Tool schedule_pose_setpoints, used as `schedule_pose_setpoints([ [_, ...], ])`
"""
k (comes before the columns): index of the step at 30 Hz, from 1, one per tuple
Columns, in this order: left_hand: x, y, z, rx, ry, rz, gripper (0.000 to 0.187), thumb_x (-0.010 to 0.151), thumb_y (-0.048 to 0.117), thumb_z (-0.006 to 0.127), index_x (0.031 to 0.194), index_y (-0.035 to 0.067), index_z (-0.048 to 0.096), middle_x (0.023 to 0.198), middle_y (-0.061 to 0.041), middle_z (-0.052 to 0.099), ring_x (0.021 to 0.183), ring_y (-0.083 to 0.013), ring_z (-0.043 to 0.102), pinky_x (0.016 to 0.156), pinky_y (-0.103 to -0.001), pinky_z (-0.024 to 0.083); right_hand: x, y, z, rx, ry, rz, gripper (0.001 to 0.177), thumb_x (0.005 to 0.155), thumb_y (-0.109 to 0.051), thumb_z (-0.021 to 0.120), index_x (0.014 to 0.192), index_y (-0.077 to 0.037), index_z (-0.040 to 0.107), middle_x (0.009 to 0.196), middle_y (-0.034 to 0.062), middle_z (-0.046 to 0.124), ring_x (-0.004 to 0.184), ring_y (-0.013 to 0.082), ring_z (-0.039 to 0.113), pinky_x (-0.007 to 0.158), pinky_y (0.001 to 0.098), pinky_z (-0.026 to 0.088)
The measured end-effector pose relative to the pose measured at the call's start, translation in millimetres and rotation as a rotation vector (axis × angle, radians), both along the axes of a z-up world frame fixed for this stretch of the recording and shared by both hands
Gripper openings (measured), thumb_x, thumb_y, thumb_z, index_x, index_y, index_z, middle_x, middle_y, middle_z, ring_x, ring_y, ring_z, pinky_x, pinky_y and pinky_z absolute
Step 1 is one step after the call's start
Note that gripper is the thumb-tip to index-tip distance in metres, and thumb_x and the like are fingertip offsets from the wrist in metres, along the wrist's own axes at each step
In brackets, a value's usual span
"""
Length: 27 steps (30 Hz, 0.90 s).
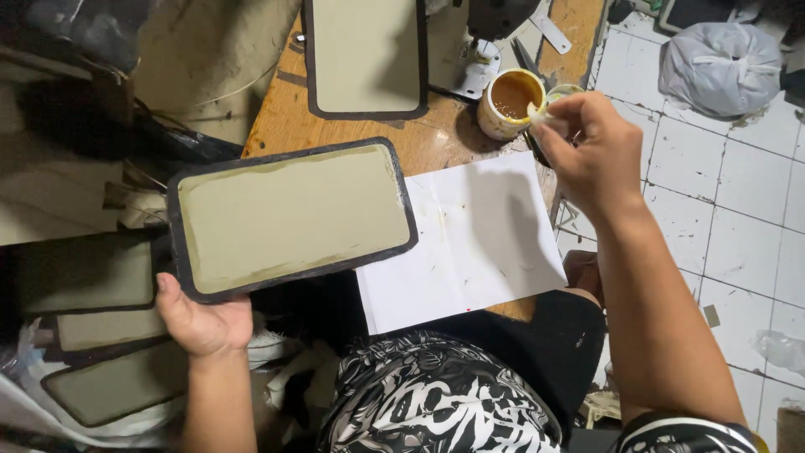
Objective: Applying glue to the edges of a leather piece using a small stick.
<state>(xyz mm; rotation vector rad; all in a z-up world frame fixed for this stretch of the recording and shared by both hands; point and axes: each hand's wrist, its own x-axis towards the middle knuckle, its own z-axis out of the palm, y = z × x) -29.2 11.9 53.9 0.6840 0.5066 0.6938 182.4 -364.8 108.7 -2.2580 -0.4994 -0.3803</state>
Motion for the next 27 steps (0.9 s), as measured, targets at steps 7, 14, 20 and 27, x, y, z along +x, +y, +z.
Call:
schedule_pose_setpoints([
  [7,-17.5,48.1,-27.1,-0.028,-0.036,-0.292,0.071,0.090,0.049,0.057,0.146,0.006,0.055,0.142,-0.013,0.062,0.134,-0.0307,0.058,0.110,-0.047,0.047,69.7,-4.1,-10.6,-0.331,-0.130,0.106,0.016,0.094,-0.002,0.074,0.106,-0.010,0.082,0.104,0.0065,0.079,0.094,0.0230,0.069,0.086,0.0356,0.052],
  [14,-19.6,61.3,-47.3,0.021,0.120,-0.249,0.061,0.080,0.018,0.055,0.140,0.006,0.058,0.129,-0.010,0.068,0.116,-0.0259,0.066,0.099,-0.038,0.054,83.7,13.0,-14.3,-0.632,0.049,0.032,0.017,0.096,-0.015,0.070,0.108,-0.019,0.082,0.097,0.0081,0.077,0.093,0.0334,0.063,0.084,0.0454,0.047],
  [20,-17.3,60.5,-46.7,0.082,0.167,-0.236,0.060,0.075,0.010,0.054,0.134,0.003,0.060,0.121,-0.013,0.069,0.109,-0.0290,0.067,0.095,-0.039,0.056,69.1,1.8,-6.5,-0.443,-0.133,0.055,0.013,0.097,-0.014,0.075,0.108,-0.017,0.082,0.103,0.0016,0.079,0.092,0.0259,0.066,0.085,0.0405,0.045],
  [27,-16.0,71.2,-71.0,0.100,0.199,-0.206,0.056,0.071,0.004,0.056,0.126,0.010,0.064,0.111,-0.013,0.073,0.103,-0.0279,0.075,0.092,-0.046,0.063,49.3,-17.8,-14.7,-0.281,0.046,-0.019,0.017,0.093,-0.012,0.081,0.110,-0.012,0.080,0.093,0.0112,0.074,0.081,0.0274,0.068,0.079,0.0365,0.053],
])
